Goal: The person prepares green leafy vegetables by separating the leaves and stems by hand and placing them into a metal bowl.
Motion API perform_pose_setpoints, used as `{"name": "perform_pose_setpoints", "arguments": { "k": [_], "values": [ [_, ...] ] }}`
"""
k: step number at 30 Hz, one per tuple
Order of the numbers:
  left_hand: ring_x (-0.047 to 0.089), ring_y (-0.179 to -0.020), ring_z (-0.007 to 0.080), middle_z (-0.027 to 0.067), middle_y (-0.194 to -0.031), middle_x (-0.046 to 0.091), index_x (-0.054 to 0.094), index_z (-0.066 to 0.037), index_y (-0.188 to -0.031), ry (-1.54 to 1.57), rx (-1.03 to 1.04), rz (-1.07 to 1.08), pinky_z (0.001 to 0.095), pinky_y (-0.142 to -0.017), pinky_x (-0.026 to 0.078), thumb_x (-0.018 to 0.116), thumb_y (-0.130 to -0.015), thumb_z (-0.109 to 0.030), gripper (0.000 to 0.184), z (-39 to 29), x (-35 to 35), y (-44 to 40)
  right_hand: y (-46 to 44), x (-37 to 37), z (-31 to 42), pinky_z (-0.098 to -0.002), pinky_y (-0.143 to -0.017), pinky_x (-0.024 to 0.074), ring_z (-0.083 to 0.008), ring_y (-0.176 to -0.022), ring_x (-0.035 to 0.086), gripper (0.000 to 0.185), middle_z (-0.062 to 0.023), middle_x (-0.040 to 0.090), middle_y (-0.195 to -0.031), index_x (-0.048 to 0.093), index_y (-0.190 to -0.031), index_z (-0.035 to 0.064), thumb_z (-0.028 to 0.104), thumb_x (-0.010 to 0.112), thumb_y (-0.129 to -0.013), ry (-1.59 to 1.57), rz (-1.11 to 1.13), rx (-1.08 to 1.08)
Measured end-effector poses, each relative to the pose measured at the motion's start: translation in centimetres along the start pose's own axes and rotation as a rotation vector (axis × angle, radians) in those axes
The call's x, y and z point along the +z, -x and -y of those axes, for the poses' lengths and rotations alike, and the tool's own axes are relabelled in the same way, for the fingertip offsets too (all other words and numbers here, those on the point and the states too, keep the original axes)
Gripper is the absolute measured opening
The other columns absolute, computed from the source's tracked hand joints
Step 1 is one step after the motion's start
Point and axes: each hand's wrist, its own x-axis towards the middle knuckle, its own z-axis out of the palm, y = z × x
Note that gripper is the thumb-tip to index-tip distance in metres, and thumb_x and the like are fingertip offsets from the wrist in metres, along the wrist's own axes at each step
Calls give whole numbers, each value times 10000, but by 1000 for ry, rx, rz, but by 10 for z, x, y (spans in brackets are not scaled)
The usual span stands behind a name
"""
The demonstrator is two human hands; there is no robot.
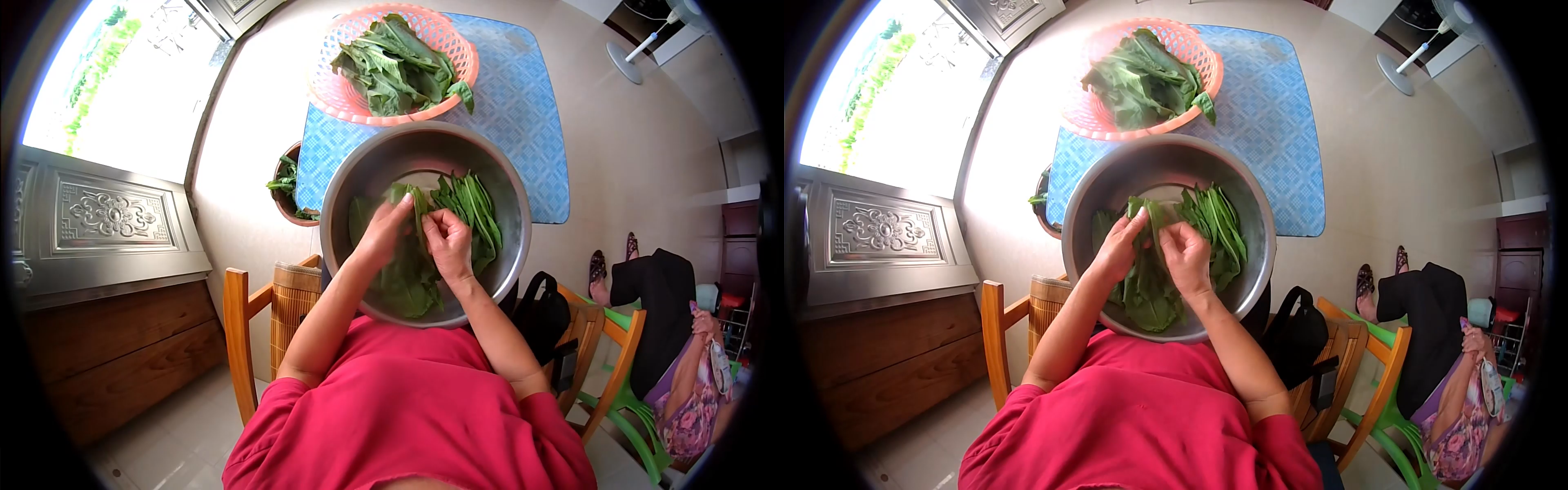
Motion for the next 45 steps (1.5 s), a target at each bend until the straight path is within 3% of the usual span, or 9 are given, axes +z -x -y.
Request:
{"name": "perform_pose_setpoints", "arguments": {
  "k": [6,15,22,26,32,35,38,41,45],
  "values": [
    [519,-773,61,-19,-894,593,582,-71,-1073,-106,170,44,236,-640,429,639,-938,-310,280,-1,16,8,2,1,3,-220,-430,381,-41,-496,507,142,2,634,-673,622,-848,17,136,646,-920,77,-18,-15],
    [584,-739,87,33,-832,627,598,-16,-1056,-28,78,10,258,-636,499,594,-963,-278,279,-10,17,15,1,2,5,-224,-424,375,-49,-476,493,152,6,606,-653,621,-859,6,142,649,-919,47,17,18],
    [610,-835,147,70,-993,666,582,-54,-1094,104,134,-35,298,-725,516,516,-997,-230,212,-1,8,3,2,2,10,-229,-415,354,-62,-445,474,173,4,583,-615,628,-877,15,182,656,-914,29,265,174],
    [562,-746,145,72,-962,656,562,-57,-1044,154,158,-118,262,-696,483,518,-994,-215,172,-8,0,0,7,3,26,-238,-406,349,-71,-426,477,231,1,555,-563,633,-799,29,230,667,-908,152,464,274],
    [490,-628,132,49,-810,573,545,-29,-1044,341,88,-117,233,-569,391,503,-997,-193,175,-18,-10,0,-2,-6,20,-271,-434,392,-110,-441,520,354,-47,588,-545,644,-738,21,318,631,-930,192,117,236],
    [465,-605,123,48,-799,559,545,-27,-1044,298,57,-139,229,-550,368,507,-993,-188,174,-17,-12,-1,-9,-19,-5,-377,-592,499,-289,-623,658,310,-122,663,-662,647,-781,32,326,661,-877,607,-60,-34],
    [464,-601,120,48,-798,559,545,-26,-1046,246,16,-140,226,-537,360,506,-991,-187,175,-12,-14,-4,-4,-23,9,-415,-629,513,-324,-673,665,250,-138,674,-711,644,-779,50,289,692,-833,873,-50,-3],
    [472,-606,120,49,-803,565,545,-25,-1046,213,-16,-141,224,-527,355,501,-992,-187,176,-9,-17,-5,2,-25,0,-375,-561,493,-253,-599,655,252,-95,661,-640,661,-805,72,317,724,-810,1048,9,-111],
    [481,-609,118,47,-806,574,547,-28,-1043,195,-22,-144,222,-518,356,499,-990,-183,171,-6,-20,-7,-1,-22,-2,-417,-627,511,-322,-700,666,199,-121,675,-714,632,-792,62,242,717,-808,915,109,-50]
  ]
}}
